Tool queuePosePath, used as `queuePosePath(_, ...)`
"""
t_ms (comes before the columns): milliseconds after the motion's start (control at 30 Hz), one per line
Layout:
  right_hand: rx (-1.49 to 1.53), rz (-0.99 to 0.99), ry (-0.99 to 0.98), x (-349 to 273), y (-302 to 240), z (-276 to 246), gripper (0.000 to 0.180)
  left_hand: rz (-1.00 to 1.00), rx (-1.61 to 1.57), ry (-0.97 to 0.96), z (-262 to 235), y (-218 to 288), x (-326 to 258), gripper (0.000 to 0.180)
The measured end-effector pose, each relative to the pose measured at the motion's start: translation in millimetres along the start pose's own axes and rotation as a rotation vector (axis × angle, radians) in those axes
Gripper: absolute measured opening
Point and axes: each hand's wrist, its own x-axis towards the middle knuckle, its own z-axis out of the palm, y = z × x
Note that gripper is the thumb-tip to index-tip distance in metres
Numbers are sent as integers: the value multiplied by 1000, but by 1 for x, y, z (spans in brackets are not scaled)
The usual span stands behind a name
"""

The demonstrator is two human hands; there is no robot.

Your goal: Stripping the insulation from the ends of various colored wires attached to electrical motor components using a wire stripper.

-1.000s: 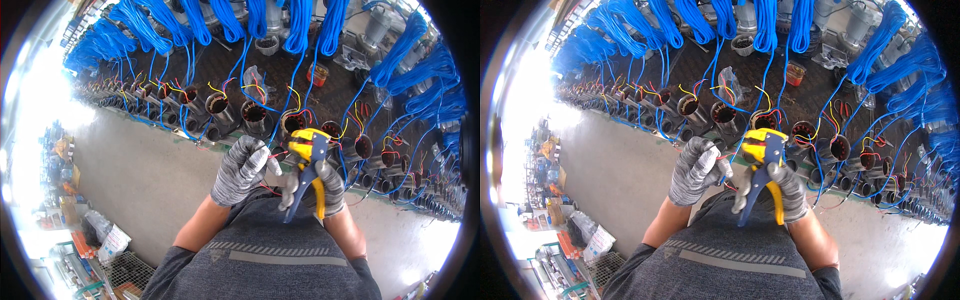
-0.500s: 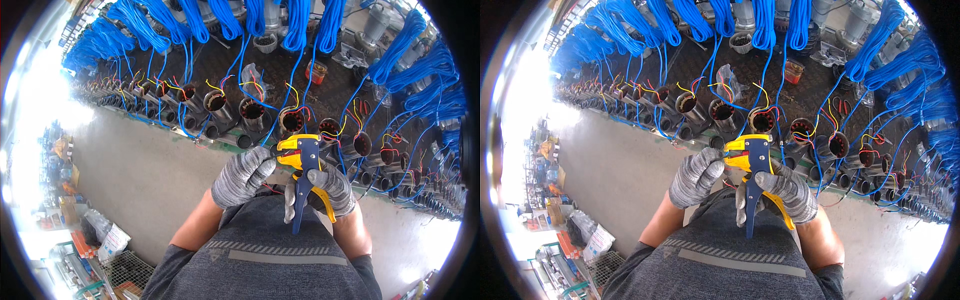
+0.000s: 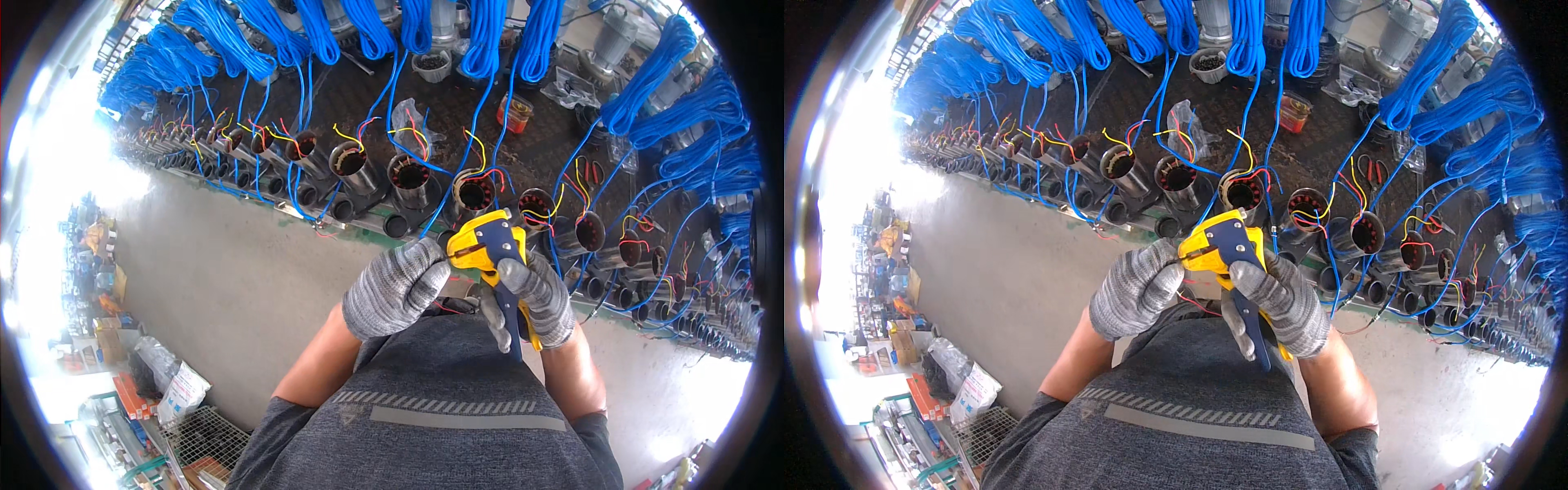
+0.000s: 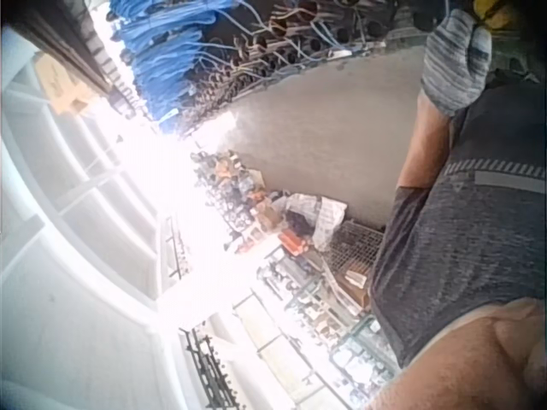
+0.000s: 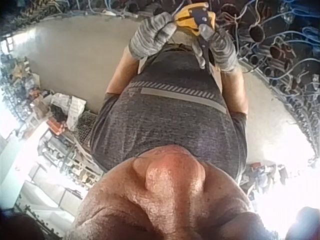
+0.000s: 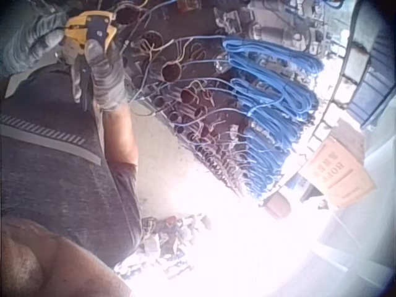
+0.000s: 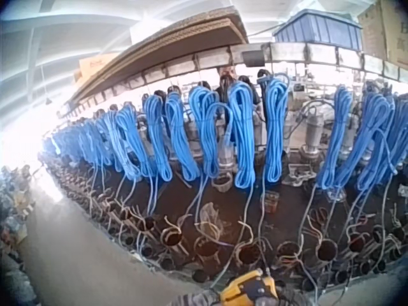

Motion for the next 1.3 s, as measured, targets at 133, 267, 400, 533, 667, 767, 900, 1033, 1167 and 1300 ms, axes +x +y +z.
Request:
queuePosePath(133,65,-176,24,5,9,2,72,103,115,61,6,-11,-1,26)
queuePosePath(267,226,-127,-62,5,12,-6,77,179,172,91,8,-19,-6,27)
queuePosePath(400,81,-61,-96,3,10,-14,78,172,119,92,9,-18,-3,22)
queuePosePath(533,78,-32,-128,4,12,-9,79,179,36,149,8,-9,7,13)
queuePosePath(667,67,-23,-73,5,11,-4,87,53,-16,74,4,-1,9,12)
queuePosePath(767,68,-42,-101,6,12,-4,85,99,-52,80,4,2,11,11)
queuePosePath(900,-5,-48,-35,7,14,-6,79,143,-32,96,4,1,13,9)
queuePosePath(1033,-29,19,-40,2,5,-10,67,126,-11,30,1,-1,10,9)
queuePosePath(1167,-30,123,6,0,-1,-11,68,98,100,10,3,-3,5,21)
queuePosePath(1300,157,-221,-110,10,16,-6,74,189,80,111,6,-6,4,14)
